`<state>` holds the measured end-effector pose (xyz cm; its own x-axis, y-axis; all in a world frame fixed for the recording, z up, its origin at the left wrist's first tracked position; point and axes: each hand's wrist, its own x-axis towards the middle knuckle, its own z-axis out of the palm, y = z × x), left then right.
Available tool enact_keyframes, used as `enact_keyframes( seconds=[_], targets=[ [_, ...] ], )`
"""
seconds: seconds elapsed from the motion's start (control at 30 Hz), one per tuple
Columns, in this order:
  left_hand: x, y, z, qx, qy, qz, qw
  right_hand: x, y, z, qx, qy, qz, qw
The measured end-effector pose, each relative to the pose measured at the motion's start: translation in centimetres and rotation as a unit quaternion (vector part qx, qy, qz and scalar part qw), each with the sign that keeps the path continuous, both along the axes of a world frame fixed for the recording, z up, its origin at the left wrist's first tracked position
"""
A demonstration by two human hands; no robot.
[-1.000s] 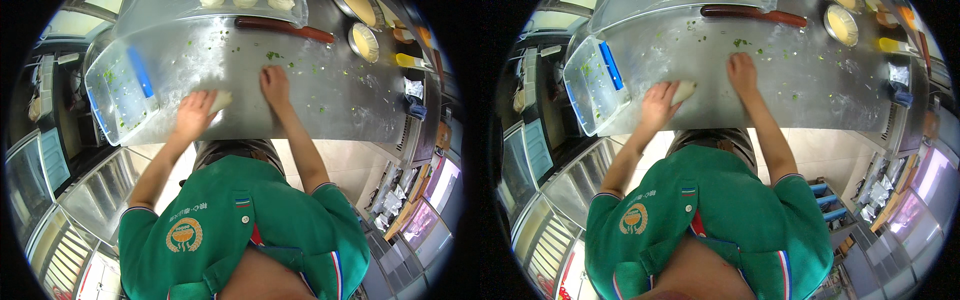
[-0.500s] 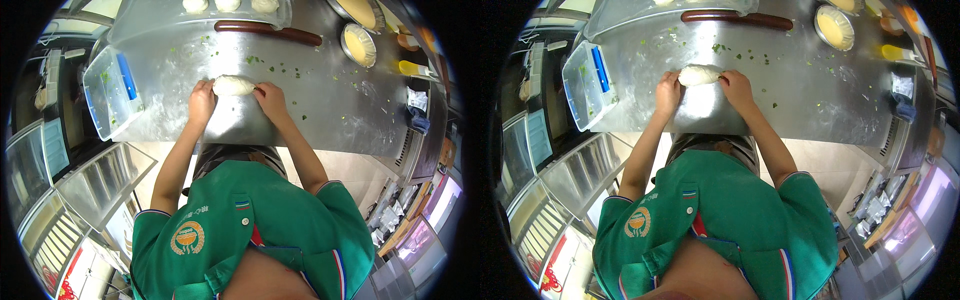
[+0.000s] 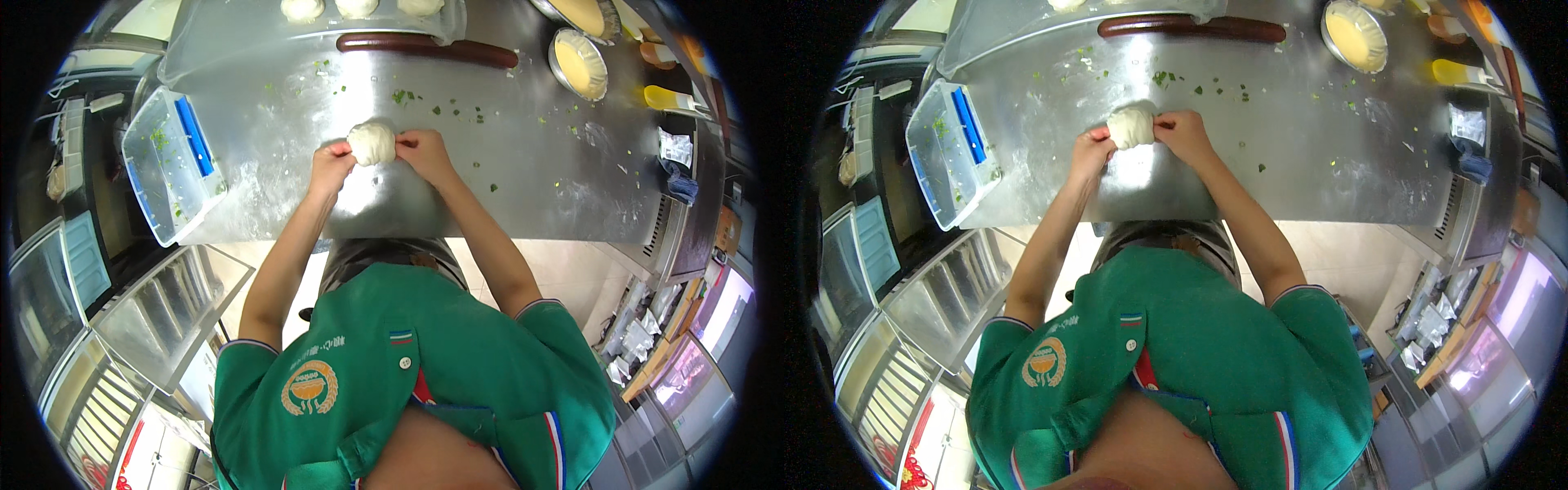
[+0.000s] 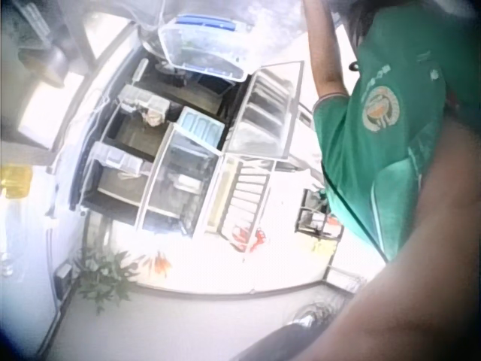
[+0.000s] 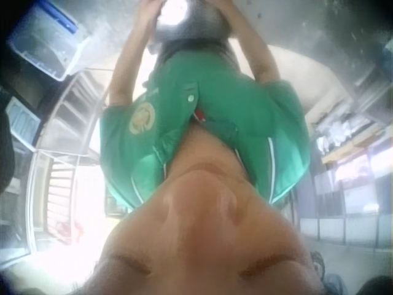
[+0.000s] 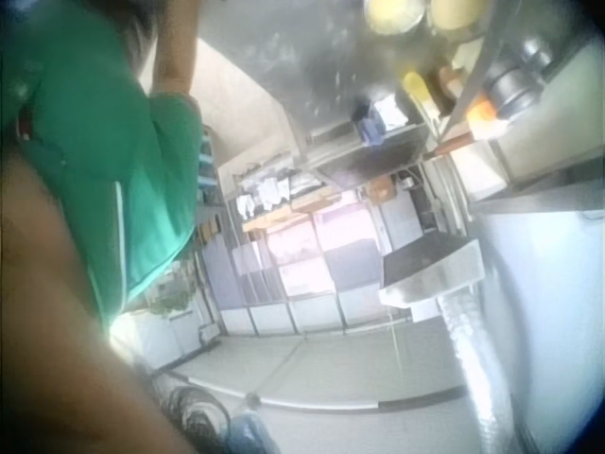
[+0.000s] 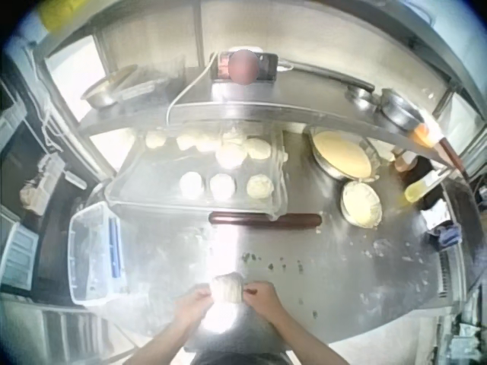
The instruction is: The person rolls out dough into long strips, spreads a yellow paste, sprinkles chopped green onions, and rolls the dough into scorpion tail pastries. The finished pastries are placed on a tray and covered with plastic.
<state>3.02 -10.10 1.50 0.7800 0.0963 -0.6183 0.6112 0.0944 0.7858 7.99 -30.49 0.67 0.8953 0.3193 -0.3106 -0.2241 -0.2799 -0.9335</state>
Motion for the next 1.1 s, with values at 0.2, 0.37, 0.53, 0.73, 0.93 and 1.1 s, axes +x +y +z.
enact_keyframes(
  seconds=[0.2, 0.37, 0.53, 0.73, 0.93, 1.1],
  targets=[
    [-0.5, -0.1, 0.0, -0.075, -0.067, -0.056, 0.993, 1.7, 0.5, 3.8, -0.085, -0.070, 0.128, 0.986],
    [-3.0, 3.3, -0.8, -0.007, -0.172, 0.100, 0.980, -0.3, 2.9, 9.4, -0.243, -0.422, 0.206, 0.849],
    [-1.3, 0.4, 0.4, 0.147, -0.278, -0.060, 0.947, -0.9, 4.3, 7.2, -0.229, -0.287, 0.156, 0.917],
    [-1.0, 0.3, 0.2, 0.017, -0.186, -0.042, 0.981, 0.0, 4.8, 6.1, -0.276, -0.296, 0.191, 0.894],
    [0.0, -0.3, -1.1, 0.249, -0.169, -0.127, 0.945, -0.8, 7.5, 5.0, -0.412, -0.321, 0.288, 0.803],
    [1.3, -0.2, -1.3, 0.257, -0.210, -0.068, 0.941, 2.7, 3.7, 8.0, -0.228, -0.199, 0.256, 0.918]
  ],
)
